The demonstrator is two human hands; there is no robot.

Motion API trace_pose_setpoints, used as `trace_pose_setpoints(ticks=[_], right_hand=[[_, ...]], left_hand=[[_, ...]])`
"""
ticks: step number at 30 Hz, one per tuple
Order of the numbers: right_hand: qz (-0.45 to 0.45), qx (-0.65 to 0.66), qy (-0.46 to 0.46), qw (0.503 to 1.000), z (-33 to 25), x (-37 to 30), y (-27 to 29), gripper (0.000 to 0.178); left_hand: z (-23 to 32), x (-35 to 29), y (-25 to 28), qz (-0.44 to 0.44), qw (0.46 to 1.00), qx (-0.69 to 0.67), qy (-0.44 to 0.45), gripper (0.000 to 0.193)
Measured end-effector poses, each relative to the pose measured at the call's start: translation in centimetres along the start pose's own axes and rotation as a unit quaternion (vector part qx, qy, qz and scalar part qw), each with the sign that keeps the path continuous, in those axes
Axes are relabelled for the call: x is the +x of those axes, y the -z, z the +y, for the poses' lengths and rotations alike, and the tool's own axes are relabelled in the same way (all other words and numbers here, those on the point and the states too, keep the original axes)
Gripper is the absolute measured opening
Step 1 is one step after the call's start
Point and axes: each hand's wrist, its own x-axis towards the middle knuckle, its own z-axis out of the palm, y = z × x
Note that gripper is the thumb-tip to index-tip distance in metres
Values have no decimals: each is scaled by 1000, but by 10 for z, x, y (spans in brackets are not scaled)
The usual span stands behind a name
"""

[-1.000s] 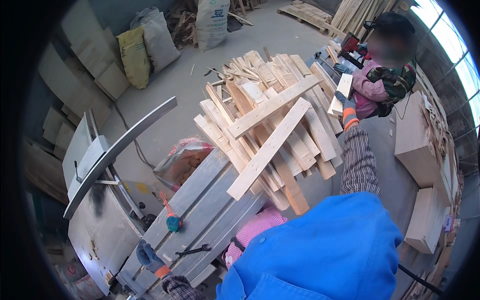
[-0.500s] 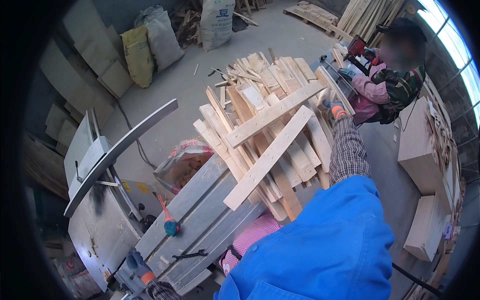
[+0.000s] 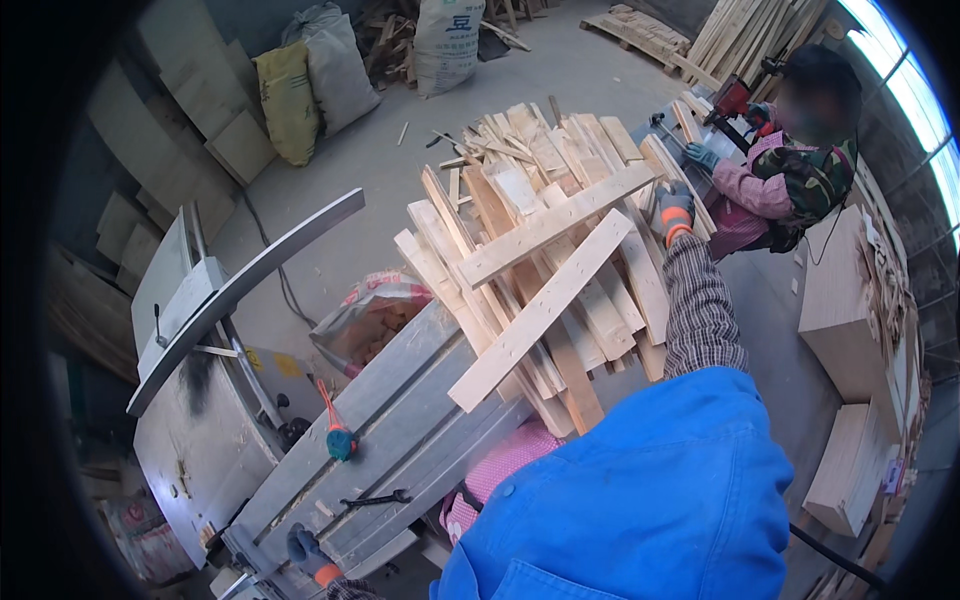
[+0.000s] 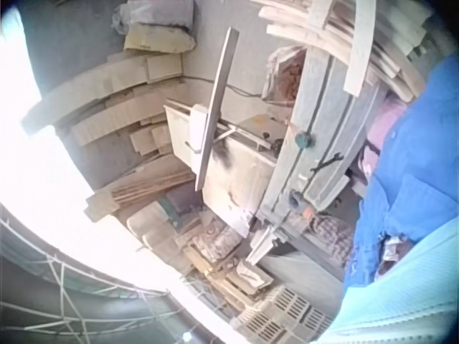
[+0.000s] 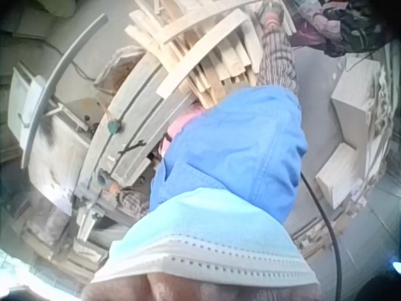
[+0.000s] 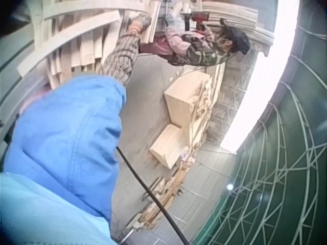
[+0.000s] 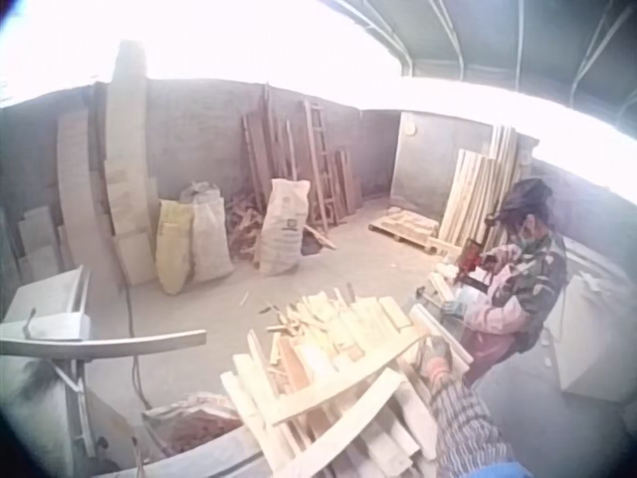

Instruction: The person repeatedly picks up wooden planks, positions them on a table saw, and cuts them into smaller pieces. The cut pieces are then stacked on a nearby pile. The person wears gloves and a blue jacket while operating the saw.

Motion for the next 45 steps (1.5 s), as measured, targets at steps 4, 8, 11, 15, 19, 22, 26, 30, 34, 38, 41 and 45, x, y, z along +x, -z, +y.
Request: trace_pose_setpoints(ticks=[4, 8, 11, 15, 19, 22, 26, 30, 34, 38, 41, 45], right_hand=[[-6, 15, -23, 1000, -19, -17, -22, 39], [-198, 262, -120, 937, 5, 39, -38, 18], [-544, 441, -79, 710, 36, 206, 111, 22], [-292, 267, -254, 883, 19, 72, 13, 15], [-238, 310, -262, 882, -19, -24, 43, 16], [-236, 353, -255, 869, -18, -52, 57, 12], [-220, 446, -296, 815, -5, -43, 87, 12], [-186, 527, -307, 770, -56, -47, 102, 21], [-195, 548, -270, 767, -59, 0, 93, 22], [-205, 571, -266, 749, -57, 62, 109, 25], [-284, 559, -219, 748, -41, 64, 90, 19], [-192, 520, -347, 757, -48, 43, 71, 9]], left_hand=[[9, -27, 17, 42, 999, 20, -4, 22], [27, -44, 54, 52, 998, 21, -7, 22], [-18, 2, 2, -5, 999, -19, -33, 23], [-24, -2, 79, 106, 992, 61, -34, 22], [-62, -3, 41, 86, 995, 12, -43, 21], [-73, 0, 20, -3, 999, -35, -32, 20], [-11, -29, -51, -1, 1000, -20, -22, 19], [-19, -27, -46, -12, 999, -29, -35, 20], [-27, -13, -39, -4, 999, -28, -25, 20], [18, -19, -45, -27, 999, 29, -14, 20], [15, -23, -45, -19, 999, 13, -23, 20], [-4, -26, -30, -15, 999, -32, -5, 20]])
